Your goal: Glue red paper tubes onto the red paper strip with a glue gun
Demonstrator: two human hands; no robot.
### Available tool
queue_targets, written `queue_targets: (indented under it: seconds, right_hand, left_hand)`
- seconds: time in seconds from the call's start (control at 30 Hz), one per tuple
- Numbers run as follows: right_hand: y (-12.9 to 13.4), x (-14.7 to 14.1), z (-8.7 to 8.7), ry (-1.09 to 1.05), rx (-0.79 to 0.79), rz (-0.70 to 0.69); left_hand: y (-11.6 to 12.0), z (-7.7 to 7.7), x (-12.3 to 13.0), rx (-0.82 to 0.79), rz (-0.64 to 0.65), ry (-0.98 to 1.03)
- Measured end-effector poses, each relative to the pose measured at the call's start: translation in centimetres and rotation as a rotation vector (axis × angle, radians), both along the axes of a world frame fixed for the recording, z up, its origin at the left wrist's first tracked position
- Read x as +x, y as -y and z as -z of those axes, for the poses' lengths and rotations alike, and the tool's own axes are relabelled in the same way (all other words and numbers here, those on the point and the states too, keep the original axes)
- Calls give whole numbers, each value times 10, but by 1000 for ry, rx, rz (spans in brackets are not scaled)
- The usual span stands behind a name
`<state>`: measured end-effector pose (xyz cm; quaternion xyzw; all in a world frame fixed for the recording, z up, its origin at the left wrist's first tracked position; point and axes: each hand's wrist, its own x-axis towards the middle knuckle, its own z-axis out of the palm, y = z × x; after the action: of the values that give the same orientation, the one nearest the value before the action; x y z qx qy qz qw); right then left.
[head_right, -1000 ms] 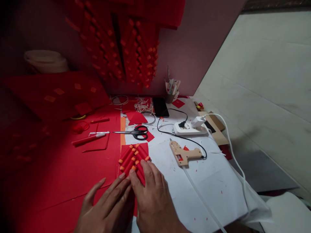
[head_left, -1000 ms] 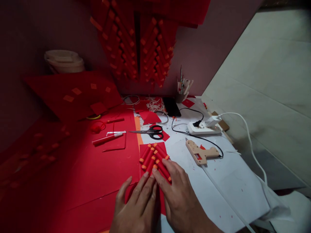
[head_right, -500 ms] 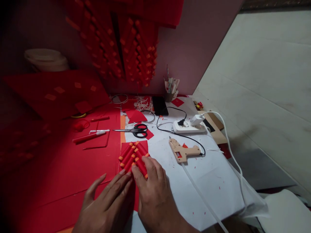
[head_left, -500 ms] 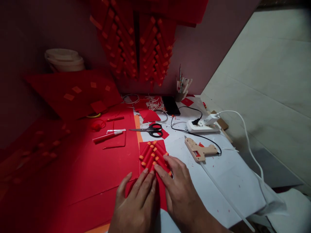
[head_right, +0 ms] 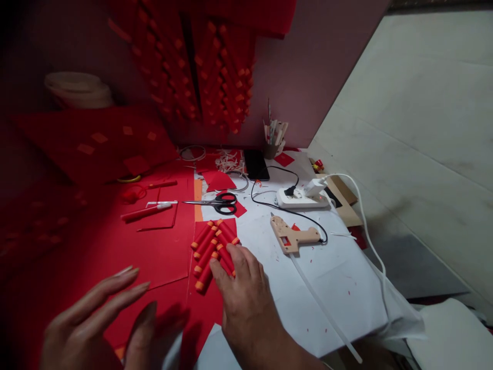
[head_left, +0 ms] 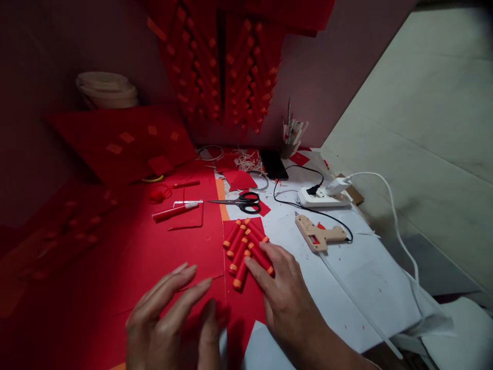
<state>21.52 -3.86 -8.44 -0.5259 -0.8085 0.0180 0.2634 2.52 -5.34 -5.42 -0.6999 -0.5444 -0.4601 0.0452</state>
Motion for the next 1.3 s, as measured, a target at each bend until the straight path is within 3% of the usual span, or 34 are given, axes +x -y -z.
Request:
queue_targets:
  seconds: [0.2, 0.27, 0.7, 1.13, 1.3]
  right_hand:
    - [0, 0, 1, 7, 13, -7]
    - [0, 0, 1, 1, 18, -11]
    - [0, -1, 3, -9, 47, 6]
    - [0, -1, 7, 11, 55, -5]
    - [-2, 5, -2, -90, 40, 6]
  left_hand:
    - [-8, 12, 3, -79, 331, -342]
    - [-11, 16, 7, -84, 371, -398]
    - [-6, 40, 16, -187, 368, -320]
    - [-11, 43, 18, -101, 334, -310]
    - [-9, 41, 17, -124, 333, -306]
